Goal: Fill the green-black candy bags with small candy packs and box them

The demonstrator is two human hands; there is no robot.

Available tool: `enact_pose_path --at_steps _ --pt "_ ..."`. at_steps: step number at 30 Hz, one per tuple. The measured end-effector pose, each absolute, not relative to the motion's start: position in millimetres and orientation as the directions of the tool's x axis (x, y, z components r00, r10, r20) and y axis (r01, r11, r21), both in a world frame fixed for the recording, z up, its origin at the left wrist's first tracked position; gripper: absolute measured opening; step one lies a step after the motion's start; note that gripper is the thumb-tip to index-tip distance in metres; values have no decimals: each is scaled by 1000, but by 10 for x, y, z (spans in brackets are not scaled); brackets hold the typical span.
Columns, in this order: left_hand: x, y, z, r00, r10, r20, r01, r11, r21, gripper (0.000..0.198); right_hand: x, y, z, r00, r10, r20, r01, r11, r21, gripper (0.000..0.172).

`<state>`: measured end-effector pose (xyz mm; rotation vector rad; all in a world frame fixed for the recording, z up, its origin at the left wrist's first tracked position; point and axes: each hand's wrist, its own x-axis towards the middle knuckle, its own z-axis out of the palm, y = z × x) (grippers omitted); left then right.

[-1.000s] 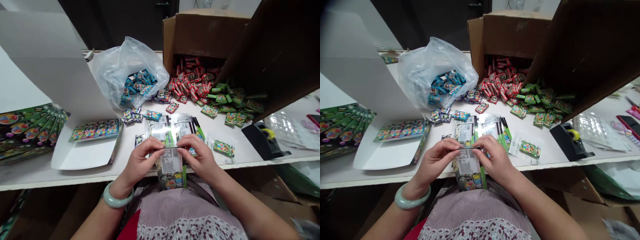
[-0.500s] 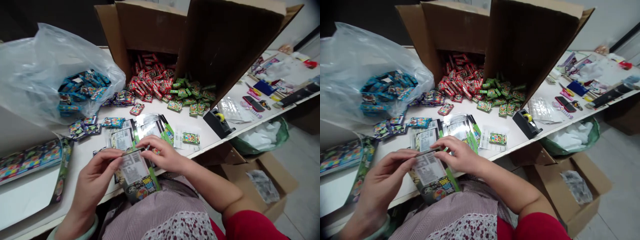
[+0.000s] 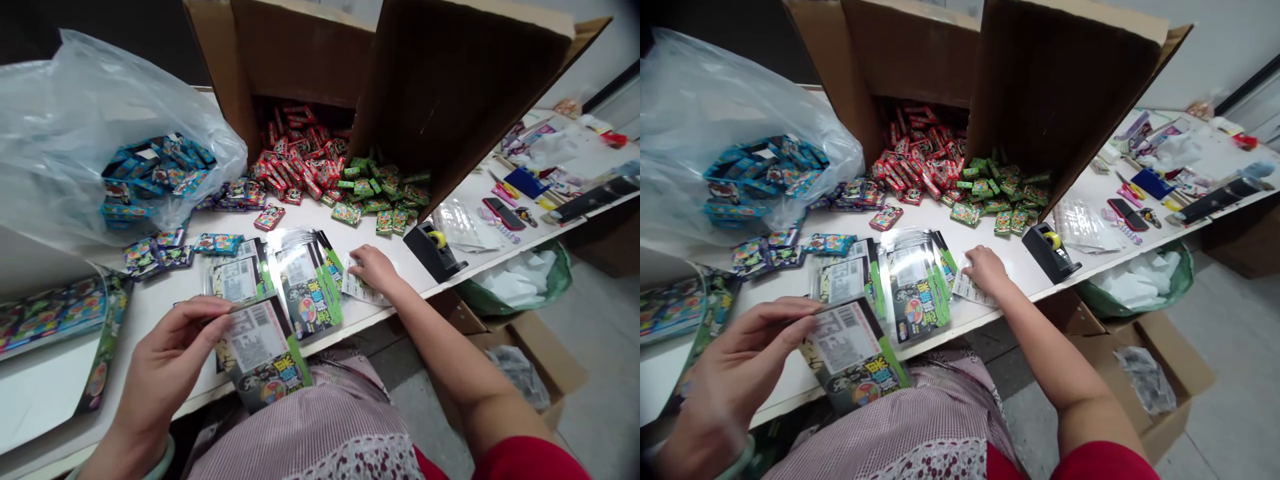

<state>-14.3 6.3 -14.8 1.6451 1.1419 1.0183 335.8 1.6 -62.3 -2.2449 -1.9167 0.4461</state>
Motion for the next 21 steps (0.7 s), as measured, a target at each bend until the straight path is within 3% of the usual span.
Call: enact_pose_path --at_steps 21 --pt "-158 73 -152 212 967 143 290 -202 935 6 3399 66 -663 226 972 -68 917 -236 -323 10"
